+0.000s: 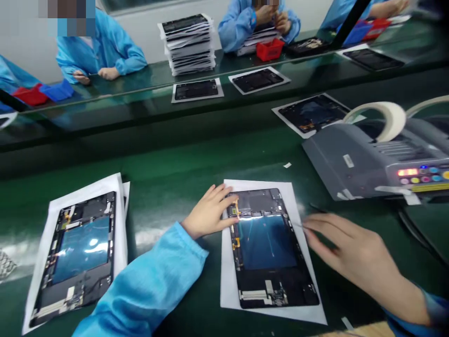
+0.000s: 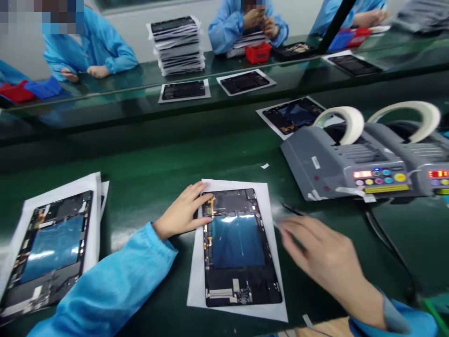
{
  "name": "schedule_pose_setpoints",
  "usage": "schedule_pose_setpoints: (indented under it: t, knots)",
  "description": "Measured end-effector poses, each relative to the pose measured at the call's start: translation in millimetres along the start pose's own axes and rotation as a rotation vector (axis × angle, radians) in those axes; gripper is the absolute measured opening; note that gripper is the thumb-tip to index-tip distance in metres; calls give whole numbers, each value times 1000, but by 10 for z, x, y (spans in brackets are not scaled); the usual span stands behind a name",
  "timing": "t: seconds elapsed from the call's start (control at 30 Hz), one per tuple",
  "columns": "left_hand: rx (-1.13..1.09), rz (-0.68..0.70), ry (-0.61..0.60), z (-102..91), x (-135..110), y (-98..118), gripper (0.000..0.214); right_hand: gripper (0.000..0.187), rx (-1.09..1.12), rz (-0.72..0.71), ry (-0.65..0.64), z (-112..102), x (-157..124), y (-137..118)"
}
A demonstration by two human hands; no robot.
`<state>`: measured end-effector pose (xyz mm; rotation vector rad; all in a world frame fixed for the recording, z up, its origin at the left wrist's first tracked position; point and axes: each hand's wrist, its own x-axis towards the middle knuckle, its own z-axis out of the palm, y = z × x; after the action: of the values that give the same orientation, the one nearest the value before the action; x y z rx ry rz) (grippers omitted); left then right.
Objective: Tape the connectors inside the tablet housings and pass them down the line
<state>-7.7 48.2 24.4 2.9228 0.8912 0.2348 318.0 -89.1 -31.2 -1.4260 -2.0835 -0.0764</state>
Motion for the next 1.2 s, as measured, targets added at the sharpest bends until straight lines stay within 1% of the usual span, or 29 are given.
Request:
schedule_pose_setpoints:
  t: [0.07,0.13,0.2,0.23,0.3,0.47,0.6,0.9,1.0,1.13,1.2]
  knots:
    - [-48,4,-36,97,-73,-22,57,20,57,-65,-55,213,316,-246]
    - [-56,0,-18,152,-174,5,58,20,34,-113,-25,406,674,-442]
    - [-37,15,15,175,-250,54,59,17,-27,-141,18,564,972,-580]
    - [-29,25,31,179,-271,77,59,15,-52,-155,30,625,1076,-629]
    - [-26,34,56,184,-277,109,59,12,-78,-183,36,705,1194,-690]
    - [-49,20,92,185,-223,124,58,8,-105,-257,24,728,1208,-715]
    - [-63,14,105,165,-209,141,58,9,-108,-315,-1,709,1200,-715]
    - [-68,-5,64,173,-217,149,57,17,-190,-375,-73,685,1149,-703]
    - [-97,-7,79,183,-212,136,60,21,-212,-356,-150,700,1113,-710]
    - [-135,-35,36,168,-179,123,67,15,-220,-273,-264,738,1148,-805]
    - [-119,-48,3,149,-159,120,66,16,-209,-248,-262,687,1163,-871]
